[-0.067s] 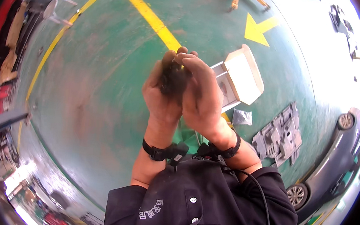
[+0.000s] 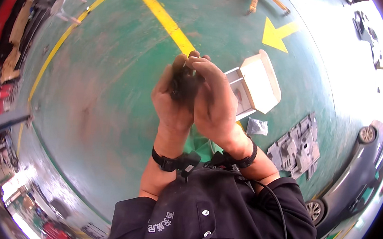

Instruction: The person handles small black clips and screws from a box, inserts a clip into the underside of a car's front bumper, presses it into place, and then works on a brake assembly by hand.

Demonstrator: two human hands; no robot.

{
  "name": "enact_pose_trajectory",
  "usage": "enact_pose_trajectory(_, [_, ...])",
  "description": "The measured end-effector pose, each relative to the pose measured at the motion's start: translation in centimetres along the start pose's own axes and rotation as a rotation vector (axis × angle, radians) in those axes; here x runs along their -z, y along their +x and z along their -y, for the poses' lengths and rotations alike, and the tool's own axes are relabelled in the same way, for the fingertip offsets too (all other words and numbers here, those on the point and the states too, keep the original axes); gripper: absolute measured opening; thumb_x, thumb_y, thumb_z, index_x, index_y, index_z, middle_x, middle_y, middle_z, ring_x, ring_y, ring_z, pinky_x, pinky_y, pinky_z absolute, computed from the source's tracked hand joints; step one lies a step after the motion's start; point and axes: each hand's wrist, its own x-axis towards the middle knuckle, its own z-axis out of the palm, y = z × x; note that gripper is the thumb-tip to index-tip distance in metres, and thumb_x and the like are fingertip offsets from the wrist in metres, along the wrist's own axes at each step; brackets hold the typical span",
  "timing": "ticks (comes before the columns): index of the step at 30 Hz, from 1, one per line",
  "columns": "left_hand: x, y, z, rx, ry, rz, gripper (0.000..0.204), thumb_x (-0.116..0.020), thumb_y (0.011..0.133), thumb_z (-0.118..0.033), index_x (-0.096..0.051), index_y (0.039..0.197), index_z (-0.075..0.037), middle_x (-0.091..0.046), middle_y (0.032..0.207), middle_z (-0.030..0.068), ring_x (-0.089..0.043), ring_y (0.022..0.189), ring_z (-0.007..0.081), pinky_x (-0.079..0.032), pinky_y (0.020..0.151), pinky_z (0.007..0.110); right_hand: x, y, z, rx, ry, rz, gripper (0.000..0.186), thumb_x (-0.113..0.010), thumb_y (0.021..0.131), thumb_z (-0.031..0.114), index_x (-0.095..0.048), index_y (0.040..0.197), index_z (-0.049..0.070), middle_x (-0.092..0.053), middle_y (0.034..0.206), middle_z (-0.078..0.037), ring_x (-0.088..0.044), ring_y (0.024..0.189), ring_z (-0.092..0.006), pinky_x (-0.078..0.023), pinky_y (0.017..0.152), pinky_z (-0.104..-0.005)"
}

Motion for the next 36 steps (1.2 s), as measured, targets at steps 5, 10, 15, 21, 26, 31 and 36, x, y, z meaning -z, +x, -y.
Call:
enact_pose_trajectory(5, [-1.5,-5.2,-1.0,-0.084,-0.098,0.002,0.036,-0.039,0.103,-0.024,-0.062,0.119,0.000,-0.060,0.127,0.0160,-0.051,0.125,0.0313,-0.036,0.112,0.044,-0.5,-1.3,4.6,0.095,0.037,0.103,0.042,-0.046,0.087,-0.013,-0.052,0.127,-0.002,-0.060,0.123,-0.021,-0.058,0.122,-0.0400,-0.045,0.107,-0.0439])
enact_pose_trajectory(10, [-2.7,-10.3,-3.1,-0.211,-0.069,0.015,0.035,-0.040,0.102,-0.023,-0.061,0.119,0.000,-0.059,0.128,0.0146,-0.051,0.124,0.0295,-0.038,0.111,0.043,-3.3,-3.0,8.2,0.045,0.377,0.075,0.035,-0.045,0.092,-0.015,-0.055,0.122,-0.003,-0.064,0.120,-0.020,-0.065,0.113,-0.0329,-0.053,0.097,-0.0377])
enact_pose_trajectory(15, [-3.7,-15.8,-5.6,-0.317,-0.047,-0.069,0.035,-0.040,0.101,-0.023,-0.060,0.118,0.000,-0.059,0.125,0.0133,-0.051,0.123,0.0278,-0.037,0.111,0.040,-6.6,-5.4,11.8,0.012,0.535,0.075,0.032,-0.043,0.093,-0.016,-0.056,0.119,-0.005,-0.064,0.120,-0.019,-0.066,0.113,-0.0271,-0.056,0.093,-0.0337])
enact_pose_trajectory(21, [-1.6,-22.5,-9.2,-0.424,-0.073,0.036,0.038,-0.040,0.102,-0.024,-0.063,0.120,0.000,-0.065,0.122,0.0139,-0.058,0.119,0.0250,-0.045,0.106,0.039,-11.0,-9.4,16.4,-0.126,0.827,0.147,0.030,-0.043,0.094,-0.016,-0.054,0.119,-0.005,-0.064,0.120,-0.018,-0.065,0.115,-0.0268,-0.054,0.096,-0.0334])
enact_pose_trajectory(26, [-1.1,-28.0,-11.3,-0.457,-0.084,0.081,0.038,-0.038,0.102,-0.024,-0.063,0.120,-0.001,-0.064,0.123,0.0144,-0.058,0.120,0.0260,-0.045,0.107,0.040,-13.3,-12.1,19.7,-0.324,1.105,0.216,0.029,-0.040,0.095,-0.015,-0.053,0.119,-0.005,-0.064,0.119,-0.017,-0.064,0.116,-0.0252,-0.050,0.101,-0.0352])
enact_pose_trajectory(31, [-3.7,-31.4,-11.5,-0.519,0.016,-0.011,0.041,-0.040,0.097,-0.021,-0.056,0.126,0.002,-0.058,0.128,0.0135,-0.048,0.128,0.0262,-0.033,0.113,0.038,-13.9,-12.4,21.2,0.192,0.585,0.355,0.029,-0.044,0.090,-0.015,-0.056,0.113,-0.002,-0.067,0.111,-0.016,-0.065,0.115,-0.0317,-0.048,0.103,-0.0396])
enact_pose_trajectory(36, [-4.3,-33.1,-12.0,-0.594,-0.079,-0.074,0.040,-0.043,0.097,-0.023,-0.062,0.121,0.003,-0.061,0.128,0.0161,-0.049,0.127,0.0306,-0.031,0.115,0.044,-13.8,-12.3,22.1,0.212,0.610,0.346,0.032,-0.058,0.078,-0.013,-0.063,0.106,0.002,-0.068,0.104,-0.014,-0.065,0.102,-0.0350,-0.050,0.096,-0.0440])
